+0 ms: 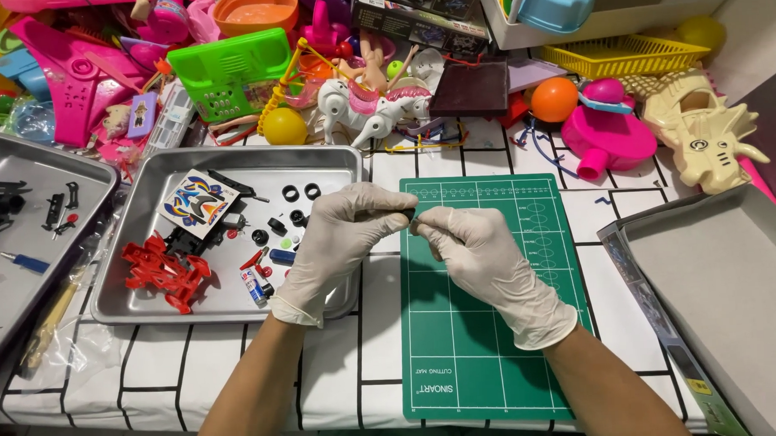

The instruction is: The person puts on gloves, unboxes a miniature car kit, and assembles the various small components of the toy car on a cutting mat.

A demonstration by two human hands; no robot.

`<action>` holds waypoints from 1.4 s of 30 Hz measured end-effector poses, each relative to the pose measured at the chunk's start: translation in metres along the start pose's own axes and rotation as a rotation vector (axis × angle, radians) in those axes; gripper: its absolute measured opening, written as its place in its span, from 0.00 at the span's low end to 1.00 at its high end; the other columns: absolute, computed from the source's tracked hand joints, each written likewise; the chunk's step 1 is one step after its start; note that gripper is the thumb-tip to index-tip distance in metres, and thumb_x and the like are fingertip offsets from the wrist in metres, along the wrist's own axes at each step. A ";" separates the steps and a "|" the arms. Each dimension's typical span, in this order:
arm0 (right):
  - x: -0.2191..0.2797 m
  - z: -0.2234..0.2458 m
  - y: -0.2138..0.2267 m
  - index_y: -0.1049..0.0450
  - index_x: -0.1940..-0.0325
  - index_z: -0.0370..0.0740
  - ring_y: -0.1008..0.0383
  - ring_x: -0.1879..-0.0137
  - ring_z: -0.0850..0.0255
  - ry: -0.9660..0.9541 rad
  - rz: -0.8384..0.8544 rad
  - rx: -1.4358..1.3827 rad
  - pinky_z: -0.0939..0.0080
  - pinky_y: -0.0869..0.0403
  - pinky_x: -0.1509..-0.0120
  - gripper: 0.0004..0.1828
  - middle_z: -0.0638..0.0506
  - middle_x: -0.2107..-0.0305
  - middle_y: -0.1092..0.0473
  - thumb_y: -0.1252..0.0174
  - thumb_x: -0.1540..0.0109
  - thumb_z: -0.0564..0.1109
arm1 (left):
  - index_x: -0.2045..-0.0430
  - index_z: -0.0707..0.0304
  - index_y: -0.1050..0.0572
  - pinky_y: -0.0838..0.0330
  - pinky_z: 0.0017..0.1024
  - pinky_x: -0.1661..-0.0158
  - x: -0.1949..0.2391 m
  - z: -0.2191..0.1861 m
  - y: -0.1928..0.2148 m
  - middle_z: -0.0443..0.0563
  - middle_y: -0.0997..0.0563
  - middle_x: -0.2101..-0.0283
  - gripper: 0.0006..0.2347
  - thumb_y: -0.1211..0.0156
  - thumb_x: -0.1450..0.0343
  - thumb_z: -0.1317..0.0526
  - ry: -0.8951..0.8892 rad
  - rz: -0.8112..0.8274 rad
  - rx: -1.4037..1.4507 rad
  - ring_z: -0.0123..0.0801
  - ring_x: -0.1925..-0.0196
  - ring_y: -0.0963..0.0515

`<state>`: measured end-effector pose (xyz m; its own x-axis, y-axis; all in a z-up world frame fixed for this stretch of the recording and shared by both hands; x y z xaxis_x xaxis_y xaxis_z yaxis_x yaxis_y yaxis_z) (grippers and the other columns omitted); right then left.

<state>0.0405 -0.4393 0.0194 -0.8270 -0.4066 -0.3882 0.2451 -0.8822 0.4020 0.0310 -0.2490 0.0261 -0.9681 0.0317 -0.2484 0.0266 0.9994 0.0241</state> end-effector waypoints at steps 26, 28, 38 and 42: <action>-0.005 0.009 -0.003 0.18 0.65 0.43 0.38 0.80 0.64 -0.020 0.021 0.034 0.64 0.31 0.71 0.11 0.51 0.89 0.34 0.45 0.33 0.35 | 0.67 0.65 0.15 0.20 0.22 0.69 -0.002 0.024 0.006 0.56 0.15 0.74 0.09 0.24 0.38 0.69 -0.101 0.007 -0.104 0.28 0.74 0.17; -0.005 0.007 -0.004 0.18 0.65 0.43 0.38 0.80 0.64 -0.033 0.029 0.024 0.64 0.30 0.71 0.11 0.51 0.89 0.34 0.45 0.33 0.35 | 0.67 0.65 0.15 0.21 0.22 0.70 -0.002 0.025 0.008 0.57 0.15 0.74 0.09 0.24 0.38 0.69 -0.092 0.004 -0.108 0.28 0.74 0.16; -0.006 0.012 0.005 0.21 0.69 0.38 0.34 0.75 0.63 -0.422 0.212 -0.472 0.64 0.31 0.66 0.14 0.48 0.85 0.29 0.46 0.30 0.42 | 0.61 0.64 0.16 0.20 0.31 0.57 0.006 -0.006 0.002 0.61 0.13 0.60 0.13 0.31 0.36 0.76 -0.146 0.105 0.027 0.38 0.59 0.14; -0.001 -0.003 0.004 0.21 0.64 0.35 0.31 0.74 0.66 -0.453 0.285 -0.739 0.66 0.30 0.66 0.10 0.48 0.84 0.27 0.44 0.32 0.42 | 0.58 0.62 0.17 0.21 0.30 0.56 0.010 -0.020 0.002 0.59 0.13 0.57 0.12 0.34 0.33 0.76 -0.096 0.171 0.157 0.30 0.62 0.17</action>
Point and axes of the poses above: each hand's wrist, its own x-axis away from the middle knuckle, its own y-axis out of the back of the hand, z = x × y, the point moved 1 cm from there along -x, towards the middle knuckle
